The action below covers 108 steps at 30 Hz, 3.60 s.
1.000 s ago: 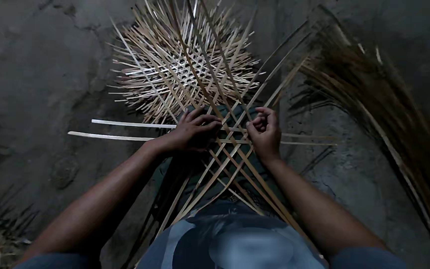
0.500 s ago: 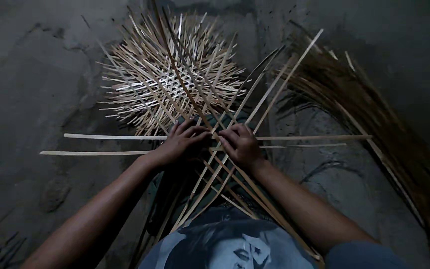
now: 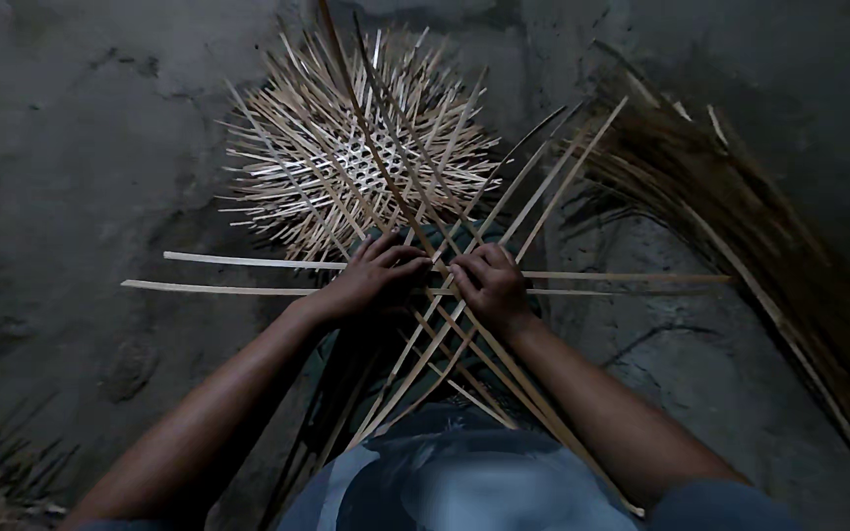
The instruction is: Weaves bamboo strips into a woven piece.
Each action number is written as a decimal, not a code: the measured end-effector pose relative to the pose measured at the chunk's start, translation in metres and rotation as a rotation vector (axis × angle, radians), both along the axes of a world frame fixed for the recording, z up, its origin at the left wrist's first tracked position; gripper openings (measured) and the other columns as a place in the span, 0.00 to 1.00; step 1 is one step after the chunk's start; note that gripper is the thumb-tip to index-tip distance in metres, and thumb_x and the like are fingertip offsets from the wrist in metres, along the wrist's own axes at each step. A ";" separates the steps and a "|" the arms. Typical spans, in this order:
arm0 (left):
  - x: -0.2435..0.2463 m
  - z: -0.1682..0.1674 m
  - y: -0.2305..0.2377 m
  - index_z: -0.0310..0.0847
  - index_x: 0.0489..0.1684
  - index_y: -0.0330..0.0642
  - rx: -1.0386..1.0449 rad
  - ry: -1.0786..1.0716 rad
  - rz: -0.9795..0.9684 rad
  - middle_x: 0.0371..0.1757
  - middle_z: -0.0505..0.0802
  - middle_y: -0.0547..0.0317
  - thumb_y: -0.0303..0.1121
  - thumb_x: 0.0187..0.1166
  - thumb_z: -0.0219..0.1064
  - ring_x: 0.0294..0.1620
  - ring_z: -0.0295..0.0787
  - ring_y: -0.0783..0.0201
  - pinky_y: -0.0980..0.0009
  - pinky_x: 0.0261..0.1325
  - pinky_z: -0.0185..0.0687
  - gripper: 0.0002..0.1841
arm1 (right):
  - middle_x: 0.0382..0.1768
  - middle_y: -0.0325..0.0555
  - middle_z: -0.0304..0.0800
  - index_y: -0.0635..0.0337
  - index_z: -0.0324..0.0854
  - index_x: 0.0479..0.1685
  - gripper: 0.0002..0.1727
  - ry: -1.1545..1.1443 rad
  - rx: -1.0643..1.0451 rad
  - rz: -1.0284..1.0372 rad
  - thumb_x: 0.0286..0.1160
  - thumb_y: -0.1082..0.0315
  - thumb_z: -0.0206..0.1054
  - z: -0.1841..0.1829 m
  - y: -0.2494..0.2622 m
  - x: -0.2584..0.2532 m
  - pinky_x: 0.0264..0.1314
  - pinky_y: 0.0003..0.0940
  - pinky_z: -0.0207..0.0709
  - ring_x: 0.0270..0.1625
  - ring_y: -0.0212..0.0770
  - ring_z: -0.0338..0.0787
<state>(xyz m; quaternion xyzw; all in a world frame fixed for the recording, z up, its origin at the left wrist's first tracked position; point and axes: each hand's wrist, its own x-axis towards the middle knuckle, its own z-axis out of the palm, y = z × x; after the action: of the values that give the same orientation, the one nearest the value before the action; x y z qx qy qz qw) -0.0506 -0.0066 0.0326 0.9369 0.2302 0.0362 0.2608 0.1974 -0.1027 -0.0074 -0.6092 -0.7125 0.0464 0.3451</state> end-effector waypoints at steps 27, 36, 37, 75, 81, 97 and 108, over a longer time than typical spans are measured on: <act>-0.045 -0.008 0.019 0.71 0.86 0.61 -0.067 -0.066 -0.010 0.88 0.72 0.67 0.47 0.66 0.81 0.94 0.47 0.41 0.28 0.88 0.39 0.42 | 0.46 0.46 0.88 0.51 0.77 0.74 0.20 0.516 -0.252 -0.148 0.86 0.64 0.64 0.015 0.001 0.006 0.37 0.34 0.84 0.36 0.36 0.87; -0.035 0.023 0.010 0.72 0.85 0.65 0.088 0.103 0.026 0.87 0.74 0.68 0.46 0.68 0.79 0.93 0.50 0.42 0.22 0.85 0.35 0.38 | 0.42 0.45 0.87 0.51 0.78 0.73 0.20 0.511 -0.235 -0.149 0.85 0.63 0.65 0.014 0.004 0.005 0.35 0.33 0.83 0.33 0.36 0.85; -0.032 0.026 0.008 0.74 0.84 0.65 0.122 0.084 0.051 0.85 0.76 0.67 0.50 0.68 0.78 0.93 0.52 0.43 0.22 0.85 0.35 0.37 | 0.42 0.45 0.87 0.50 0.78 0.73 0.20 0.510 -0.234 -0.148 0.84 0.63 0.65 0.014 0.005 0.005 0.35 0.33 0.83 0.34 0.35 0.85; -0.067 0.000 -0.004 0.76 0.82 0.58 -0.168 -0.141 0.292 0.55 0.92 0.58 0.29 0.78 0.72 0.52 0.91 0.66 0.63 0.59 0.88 0.30 | 0.50 0.47 0.88 0.55 0.84 0.66 0.16 0.361 -0.187 -0.126 0.81 0.67 0.67 0.008 0.004 0.005 0.38 0.31 0.82 0.37 0.35 0.85; -0.060 0.011 -0.024 0.76 0.82 0.61 -0.154 -0.072 0.321 0.53 0.93 0.57 0.29 0.78 0.73 0.51 0.91 0.61 0.56 0.59 0.88 0.30 | 0.50 0.48 0.89 0.55 0.82 0.69 0.18 0.238 -0.288 -0.063 0.82 0.66 0.66 0.019 -0.017 0.013 0.49 0.37 0.86 0.45 0.39 0.89; -0.033 0.051 -0.059 0.82 0.77 0.60 0.162 0.266 0.385 0.60 0.89 0.48 0.31 0.76 0.73 0.61 0.85 0.43 0.43 0.59 0.82 0.27 | 0.95 0.44 0.52 0.34 0.59 0.94 0.36 -0.323 -0.374 0.232 0.88 0.36 0.45 0.013 -0.026 -0.019 0.95 0.67 0.30 0.97 0.49 0.43; -0.005 0.046 0.073 0.61 0.86 0.50 -1.210 -0.730 1.451 0.75 0.82 0.47 0.71 0.71 0.65 0.70 0.85 0.49 0.51 0.65 0.86 0.47 | 0.95 0.43 0.51 0.33 0.59 0.94 0.36 -0.292 -0.368 0.224 0.89 0.35 0.43 0.008 -0.026 -0.016 0.95 0.66 0.32 0.97 0.49 0.44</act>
<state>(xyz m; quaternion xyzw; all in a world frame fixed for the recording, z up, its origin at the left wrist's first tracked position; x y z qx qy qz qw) -0.0558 0.0663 0.0789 0.2130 0.6299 0.3477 0.6611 0.1810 -0.1287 0.0002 -0.5791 -0.7975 0.1247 0.1145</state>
